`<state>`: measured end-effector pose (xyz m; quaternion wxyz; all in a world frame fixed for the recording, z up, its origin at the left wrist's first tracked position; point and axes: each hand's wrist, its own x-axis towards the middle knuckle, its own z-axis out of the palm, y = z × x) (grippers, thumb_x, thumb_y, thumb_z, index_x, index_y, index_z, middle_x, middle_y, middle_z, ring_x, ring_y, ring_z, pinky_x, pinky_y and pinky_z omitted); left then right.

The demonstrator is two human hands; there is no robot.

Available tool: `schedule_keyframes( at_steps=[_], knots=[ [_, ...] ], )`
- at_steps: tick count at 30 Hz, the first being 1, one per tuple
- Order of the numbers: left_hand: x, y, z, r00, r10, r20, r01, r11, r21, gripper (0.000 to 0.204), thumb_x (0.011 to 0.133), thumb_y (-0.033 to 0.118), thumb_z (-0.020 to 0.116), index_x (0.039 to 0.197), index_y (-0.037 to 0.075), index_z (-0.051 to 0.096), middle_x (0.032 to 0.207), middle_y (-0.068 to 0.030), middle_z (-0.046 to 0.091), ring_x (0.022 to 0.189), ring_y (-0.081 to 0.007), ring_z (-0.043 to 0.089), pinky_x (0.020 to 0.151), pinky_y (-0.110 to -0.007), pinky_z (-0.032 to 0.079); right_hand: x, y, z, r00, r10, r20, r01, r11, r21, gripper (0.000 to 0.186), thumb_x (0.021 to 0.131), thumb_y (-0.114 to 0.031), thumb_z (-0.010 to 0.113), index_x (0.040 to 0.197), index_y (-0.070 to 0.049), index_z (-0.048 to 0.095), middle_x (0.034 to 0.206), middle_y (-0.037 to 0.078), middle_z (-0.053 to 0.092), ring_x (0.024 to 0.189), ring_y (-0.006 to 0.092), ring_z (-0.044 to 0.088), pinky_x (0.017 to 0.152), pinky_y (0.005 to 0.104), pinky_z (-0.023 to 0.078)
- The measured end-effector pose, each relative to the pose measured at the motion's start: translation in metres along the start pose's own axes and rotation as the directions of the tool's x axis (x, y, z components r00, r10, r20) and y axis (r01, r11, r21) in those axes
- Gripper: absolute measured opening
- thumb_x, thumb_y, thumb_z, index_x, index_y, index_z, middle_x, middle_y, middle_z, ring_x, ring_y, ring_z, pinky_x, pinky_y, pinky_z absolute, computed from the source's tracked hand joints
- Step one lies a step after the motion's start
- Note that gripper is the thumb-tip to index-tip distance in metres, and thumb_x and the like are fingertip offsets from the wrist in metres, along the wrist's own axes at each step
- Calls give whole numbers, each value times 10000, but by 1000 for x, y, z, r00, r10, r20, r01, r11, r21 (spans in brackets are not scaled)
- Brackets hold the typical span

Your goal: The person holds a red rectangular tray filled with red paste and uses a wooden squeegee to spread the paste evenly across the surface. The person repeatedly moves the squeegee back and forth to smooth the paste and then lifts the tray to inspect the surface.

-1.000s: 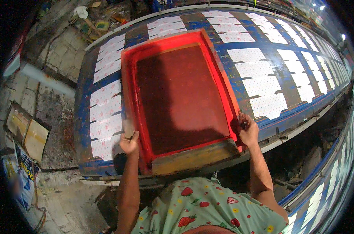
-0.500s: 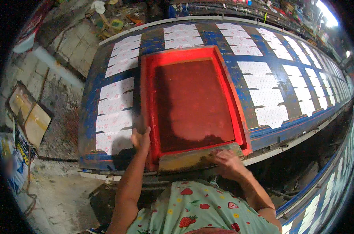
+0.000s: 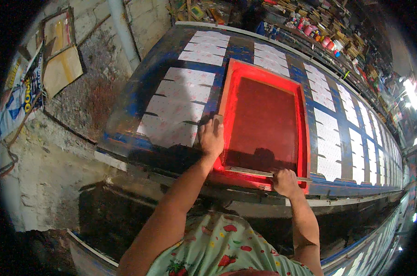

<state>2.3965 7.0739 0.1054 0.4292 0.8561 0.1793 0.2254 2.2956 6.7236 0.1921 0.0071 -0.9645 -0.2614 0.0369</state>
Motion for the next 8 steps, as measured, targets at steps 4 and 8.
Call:
schedule_keyframes(
  at_steps=[4, 8],
  knots=[
    [0, -5, 5, 1000, -25, -12, 23, 990, -140, 630, 1108, 425, 635, 1532, -39, 611, 1442, -337, 637, 1361, -528, 604, 1174, -578, 485, -20, -11, 3, 993, 71, 90, -75, 996, 39, 320, 861, -167, 784, 1170, -84, 795, 1093, 208, 780, 1044, 439, 758, 877, 574, 606],
    [0, -14, 16, 1000, 12, -19, -14, 994, -112, 664, 1115, 460, 620, 1555, -36, 589, 1481, -317, 633, 1366, -520, 607, 1190, -574, 480, -29, -25, 11, 963, 165, 214, -171, 985, 10, 545, 833, -185, 814, 1375, -137, 781, 1433, 226, 732, 1209, 418, 743, 1023, 547, 601]
  ],
)
